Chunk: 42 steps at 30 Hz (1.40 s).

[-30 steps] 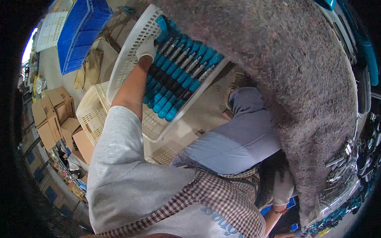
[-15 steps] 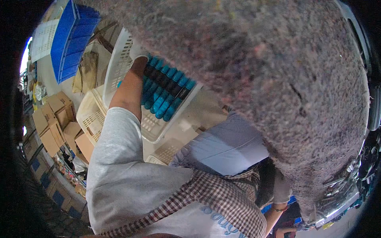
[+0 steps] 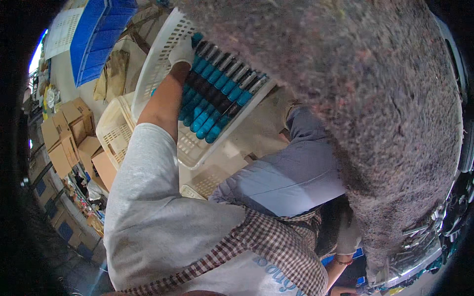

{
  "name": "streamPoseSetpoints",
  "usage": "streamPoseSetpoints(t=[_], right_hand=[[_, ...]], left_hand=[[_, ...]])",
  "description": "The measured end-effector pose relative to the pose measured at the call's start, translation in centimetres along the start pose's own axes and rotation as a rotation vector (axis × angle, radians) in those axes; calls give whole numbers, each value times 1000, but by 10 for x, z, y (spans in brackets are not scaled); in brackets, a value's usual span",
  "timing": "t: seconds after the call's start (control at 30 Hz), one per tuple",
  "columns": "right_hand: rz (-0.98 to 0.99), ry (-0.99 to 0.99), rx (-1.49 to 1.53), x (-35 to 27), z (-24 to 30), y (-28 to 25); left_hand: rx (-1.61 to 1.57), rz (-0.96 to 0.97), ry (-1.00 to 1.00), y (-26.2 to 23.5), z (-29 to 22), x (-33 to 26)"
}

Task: The person assembles tools by fitting metal pins and rods into plastic handles by hand and placing the finished tools into a basket.

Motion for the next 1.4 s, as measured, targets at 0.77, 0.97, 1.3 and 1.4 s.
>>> streamPoseSetpoints(t=[0.77, 0.97, 1.3, 1.4], right_hand=[[-68, -170, 7, 13, -2, 14], [-100, -140, 36, 5, -5, 19], [-140, -179, 33, 10, -32, 33], [-183, -220, -5, 15, -45, 44]], left_hand=[[-405, 157, 812, 18, -139, -129], [-332, 359, 706, 9, -159, -123], [-445, -165, 239, 8, -81, -69], [-303, -274, 56, -29, -67, -32]])
Point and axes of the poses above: each hand's wrist, its own x-axis towards the middle knuckle, its own y-axis out of the palm, z = x × y, the point moved 2 cm from there along x, towards the middle knuckle, and after that the axes turned 4 degrees about -z, right-handed, at the moved point
